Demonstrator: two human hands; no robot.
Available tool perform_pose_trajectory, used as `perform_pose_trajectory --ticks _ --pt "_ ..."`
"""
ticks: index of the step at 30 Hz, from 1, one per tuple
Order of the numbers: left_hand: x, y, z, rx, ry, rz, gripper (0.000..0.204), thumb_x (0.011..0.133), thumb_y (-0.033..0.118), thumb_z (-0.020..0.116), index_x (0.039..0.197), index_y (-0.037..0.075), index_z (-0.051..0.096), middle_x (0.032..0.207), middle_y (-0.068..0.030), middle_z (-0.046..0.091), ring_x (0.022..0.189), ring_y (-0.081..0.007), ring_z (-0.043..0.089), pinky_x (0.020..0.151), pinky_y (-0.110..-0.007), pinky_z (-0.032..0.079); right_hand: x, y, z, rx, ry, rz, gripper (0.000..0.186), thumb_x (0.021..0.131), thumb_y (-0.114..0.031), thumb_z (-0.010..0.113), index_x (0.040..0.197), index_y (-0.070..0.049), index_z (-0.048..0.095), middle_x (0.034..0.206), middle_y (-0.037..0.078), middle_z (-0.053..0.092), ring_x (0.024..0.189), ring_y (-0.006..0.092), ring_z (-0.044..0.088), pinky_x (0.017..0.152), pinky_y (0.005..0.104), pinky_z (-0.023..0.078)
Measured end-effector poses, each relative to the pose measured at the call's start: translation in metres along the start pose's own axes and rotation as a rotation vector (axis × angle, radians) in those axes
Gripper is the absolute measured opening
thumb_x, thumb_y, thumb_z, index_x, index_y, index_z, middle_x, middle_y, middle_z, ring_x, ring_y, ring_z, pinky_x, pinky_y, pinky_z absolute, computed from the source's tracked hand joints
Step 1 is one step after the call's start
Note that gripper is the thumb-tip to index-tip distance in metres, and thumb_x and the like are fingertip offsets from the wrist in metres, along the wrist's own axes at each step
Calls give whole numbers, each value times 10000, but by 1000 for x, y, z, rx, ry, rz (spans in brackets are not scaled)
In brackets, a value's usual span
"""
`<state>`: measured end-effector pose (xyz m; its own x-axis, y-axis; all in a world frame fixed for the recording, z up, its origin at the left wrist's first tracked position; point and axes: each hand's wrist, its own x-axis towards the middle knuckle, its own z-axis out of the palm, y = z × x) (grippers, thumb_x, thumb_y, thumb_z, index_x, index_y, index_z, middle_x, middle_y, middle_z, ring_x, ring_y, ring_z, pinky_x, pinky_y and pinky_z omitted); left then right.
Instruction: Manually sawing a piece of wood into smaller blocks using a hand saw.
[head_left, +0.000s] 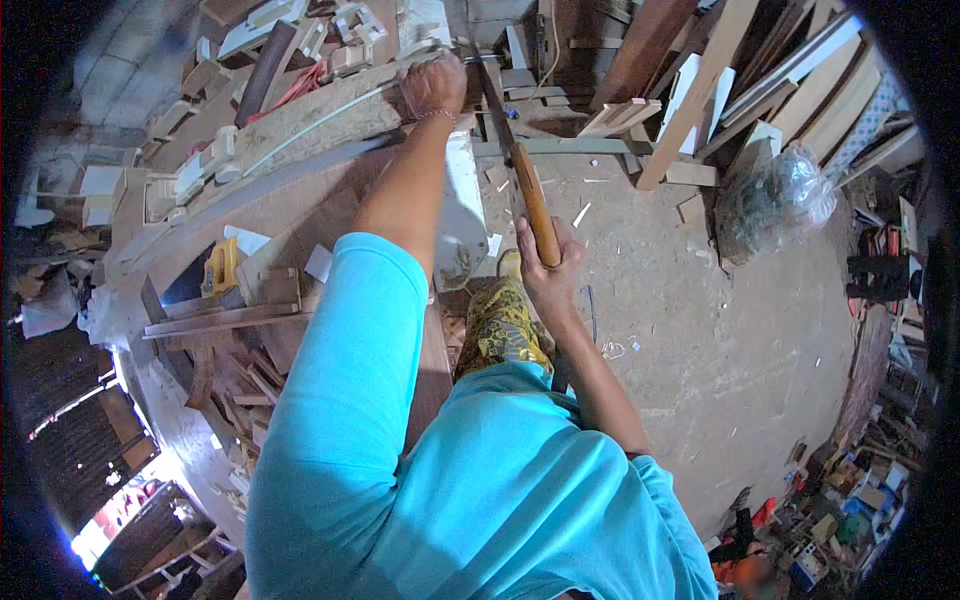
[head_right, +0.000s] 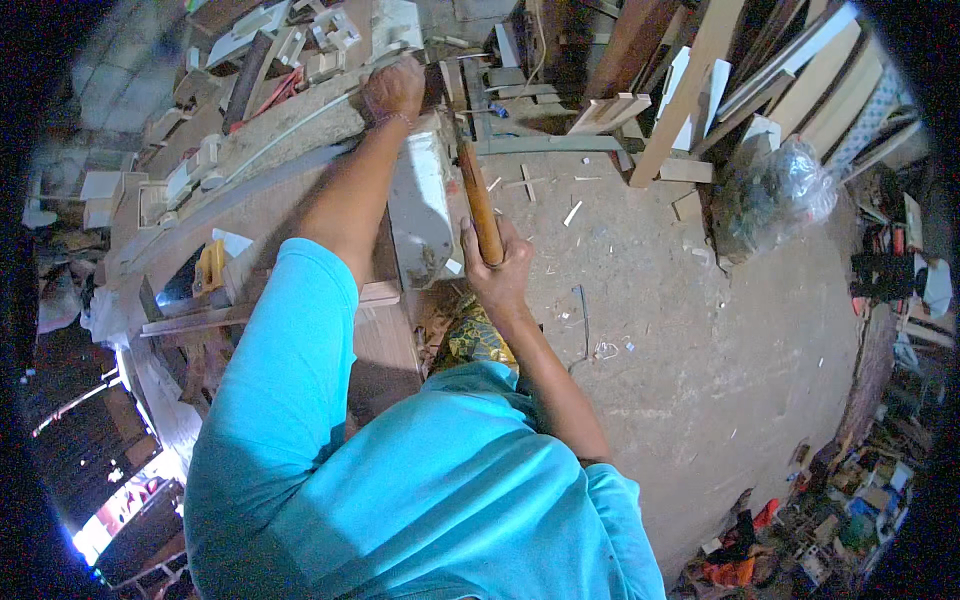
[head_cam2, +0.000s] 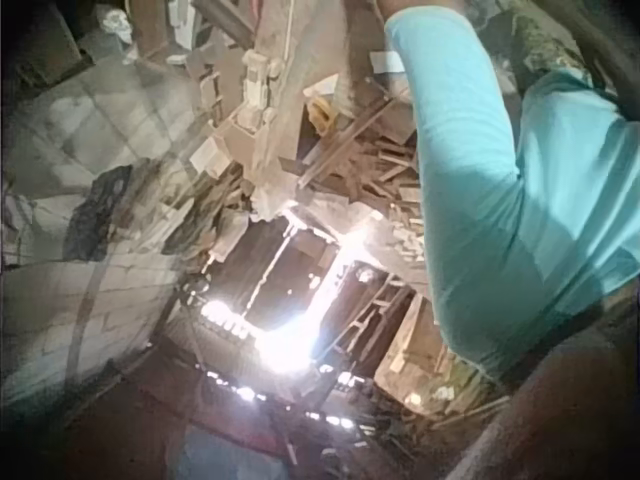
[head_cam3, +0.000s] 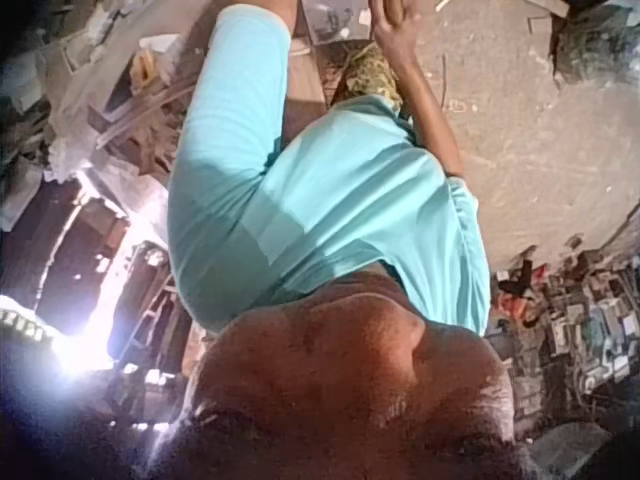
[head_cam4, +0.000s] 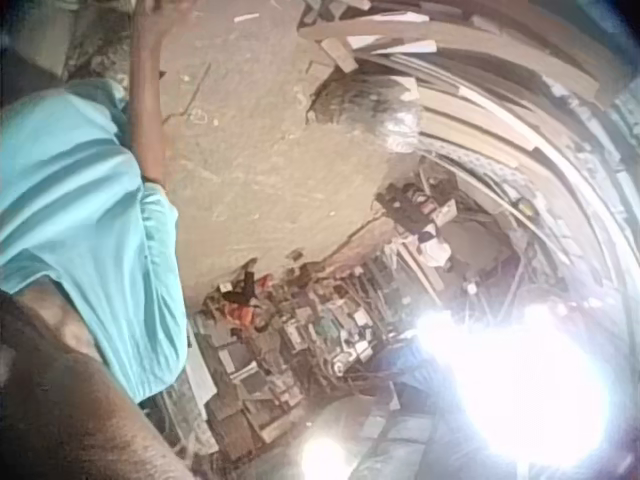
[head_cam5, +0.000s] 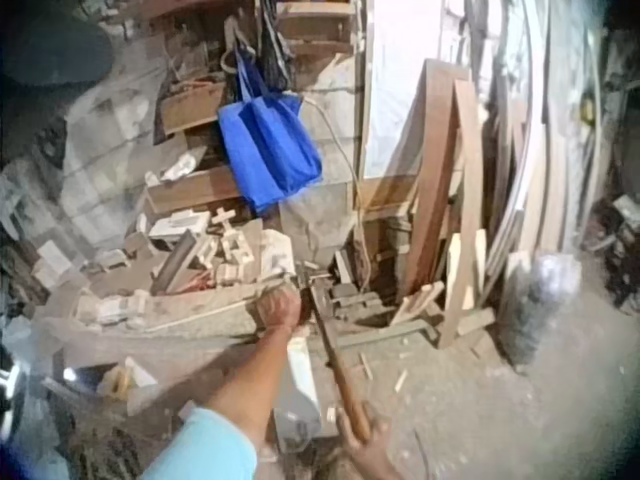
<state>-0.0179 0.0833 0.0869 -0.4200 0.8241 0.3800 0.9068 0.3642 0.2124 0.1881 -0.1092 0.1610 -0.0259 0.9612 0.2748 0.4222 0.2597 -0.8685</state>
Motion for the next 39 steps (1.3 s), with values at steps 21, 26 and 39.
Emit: perform_pose_trajectory --ticks 21,26,39 --pt "6 15 -33 -88 -159 -103 522 847 322 271 658 4 638 759 -188 612 781 -315 591 856 -445 338 57 14 33 134 14 175 241 737 -211 623 655 5 554 469 139 483 403 192 470 415 320 370" --pt "3 12 -20 -89 -128 -114 519 845 338 277 690 2 641 776 -194 610 796 -333 578 862 -447 330 46 3 31 9 26 60 237 737 -216 622 694 8 556 549 208 513 493 342 541 443 367 404" --pt "1 5 -15 -56 -57 -30 463 830 358 307 709 67 646 756 -159 615 770 -286 577 766 -413 368 109 -51 -45 549 -40 485 188 775 -209 620 765 -43 533 510 -38 388 417 55 350 377 214 283"
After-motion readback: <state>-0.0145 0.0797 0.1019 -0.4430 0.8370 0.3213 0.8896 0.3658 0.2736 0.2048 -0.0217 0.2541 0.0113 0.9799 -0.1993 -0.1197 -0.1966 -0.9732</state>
